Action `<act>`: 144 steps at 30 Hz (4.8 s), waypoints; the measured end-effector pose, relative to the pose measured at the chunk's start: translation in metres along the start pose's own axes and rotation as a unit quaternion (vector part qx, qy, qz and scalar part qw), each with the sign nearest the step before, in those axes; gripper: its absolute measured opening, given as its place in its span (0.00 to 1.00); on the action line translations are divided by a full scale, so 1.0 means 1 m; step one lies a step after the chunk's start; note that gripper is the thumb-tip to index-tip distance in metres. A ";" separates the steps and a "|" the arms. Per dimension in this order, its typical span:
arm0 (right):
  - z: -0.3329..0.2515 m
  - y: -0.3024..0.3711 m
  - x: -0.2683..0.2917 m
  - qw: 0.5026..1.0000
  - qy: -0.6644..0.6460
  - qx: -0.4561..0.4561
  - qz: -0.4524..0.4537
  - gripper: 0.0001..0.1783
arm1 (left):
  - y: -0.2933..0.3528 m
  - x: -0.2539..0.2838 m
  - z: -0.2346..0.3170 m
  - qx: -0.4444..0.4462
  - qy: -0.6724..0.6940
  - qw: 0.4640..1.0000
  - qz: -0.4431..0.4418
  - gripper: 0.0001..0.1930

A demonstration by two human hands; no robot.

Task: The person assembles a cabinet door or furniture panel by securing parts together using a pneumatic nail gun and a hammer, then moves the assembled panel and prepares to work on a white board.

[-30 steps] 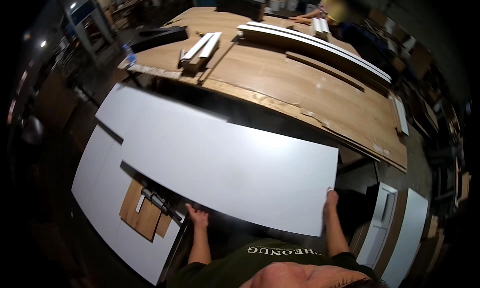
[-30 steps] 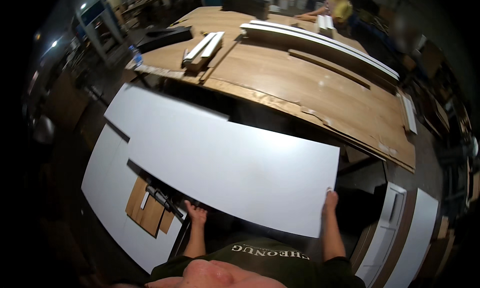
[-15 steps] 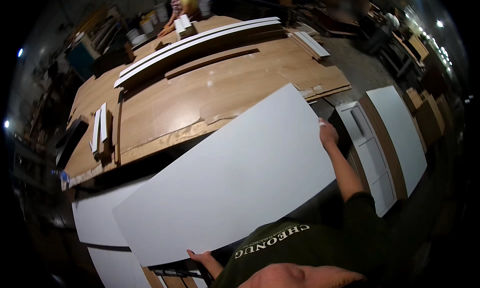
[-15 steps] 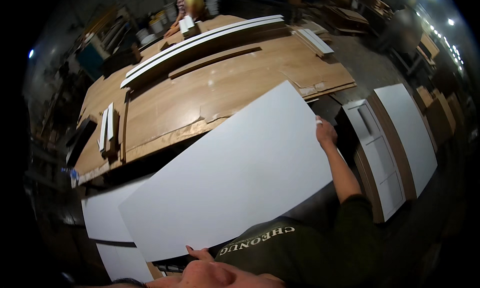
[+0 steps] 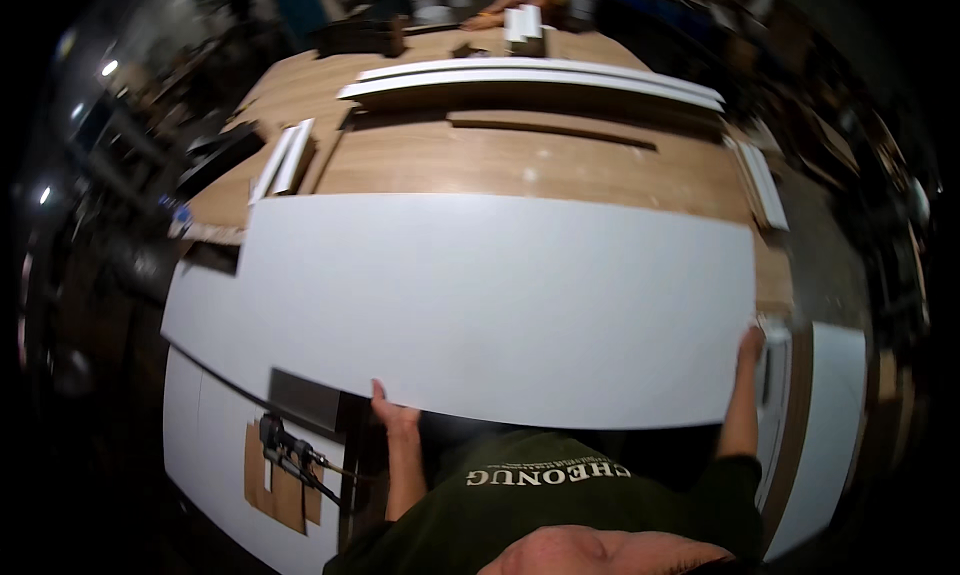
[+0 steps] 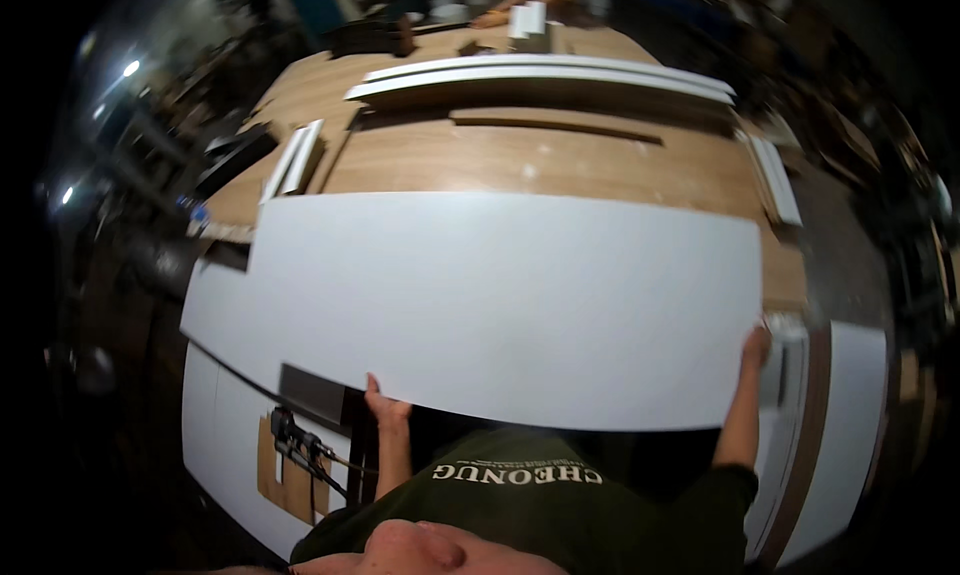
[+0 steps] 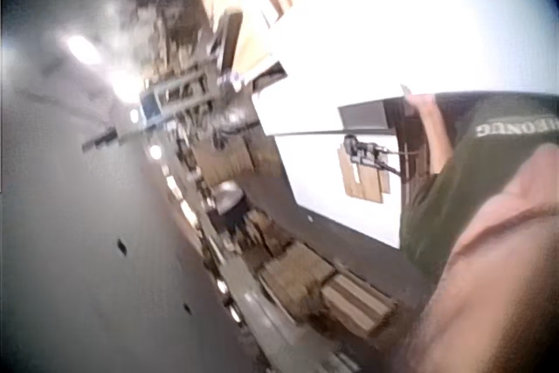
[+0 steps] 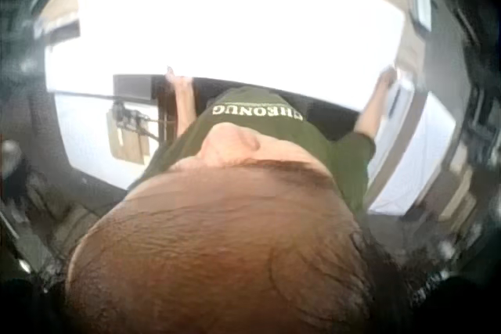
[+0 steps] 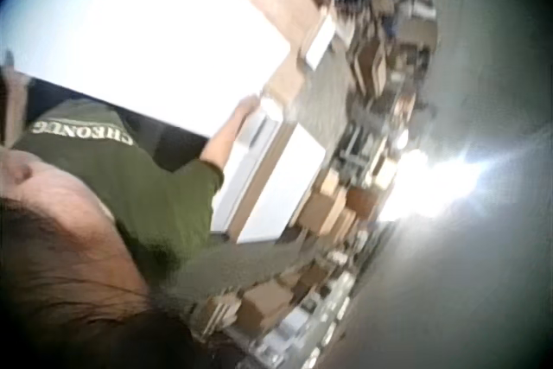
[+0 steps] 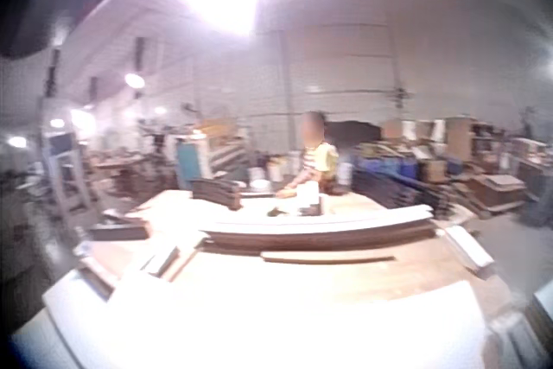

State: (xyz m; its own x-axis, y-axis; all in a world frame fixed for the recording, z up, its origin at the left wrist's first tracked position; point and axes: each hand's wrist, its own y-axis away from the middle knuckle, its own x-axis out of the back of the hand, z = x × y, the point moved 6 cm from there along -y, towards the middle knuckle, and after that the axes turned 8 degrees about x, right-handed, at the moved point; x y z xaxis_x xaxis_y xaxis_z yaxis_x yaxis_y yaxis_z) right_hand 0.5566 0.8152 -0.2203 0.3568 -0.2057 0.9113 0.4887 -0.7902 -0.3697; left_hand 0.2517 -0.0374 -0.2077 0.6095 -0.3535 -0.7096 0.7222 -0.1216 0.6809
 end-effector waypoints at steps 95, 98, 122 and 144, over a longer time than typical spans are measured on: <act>-0.240 -0.190 -0.056 0.985 0.042 -0.113 -0.123 0.39 | -0.161 -0.199 -0.103 -0.361 -0.576 0.582 0.446 0.57; -0.226 -0.194 -0.069 0.990 0.092 -0.071 -0.084 0.38 | -0.162 -0.203 -0.105 -0.344 -0.597 0.545 0.477 0.57; -0.225 -0.229 -0.110 0.990 0.055 -0.127 -0.009 0.39 | -0.170 -0.207 -0.097 -0.315 -0.623 0.450 0.557 0.56; -0.355 -0.051 0.005 0.944 -0.203 0.220 -0.135 0.24 | -0.185 -0.225 -0.126 -0.350 -0.667 0.447 0.482 0.42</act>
State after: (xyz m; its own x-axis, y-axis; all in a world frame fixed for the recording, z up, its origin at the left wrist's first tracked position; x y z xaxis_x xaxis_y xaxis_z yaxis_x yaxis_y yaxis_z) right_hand 0.2512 0.6496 -0.1329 0.4046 0.2783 0.8711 0.8573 -0.4471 -0.2554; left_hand 0.0219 0.1815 -0.1970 0.3482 -0.2243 0.9102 0.5438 0.8392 -0.0012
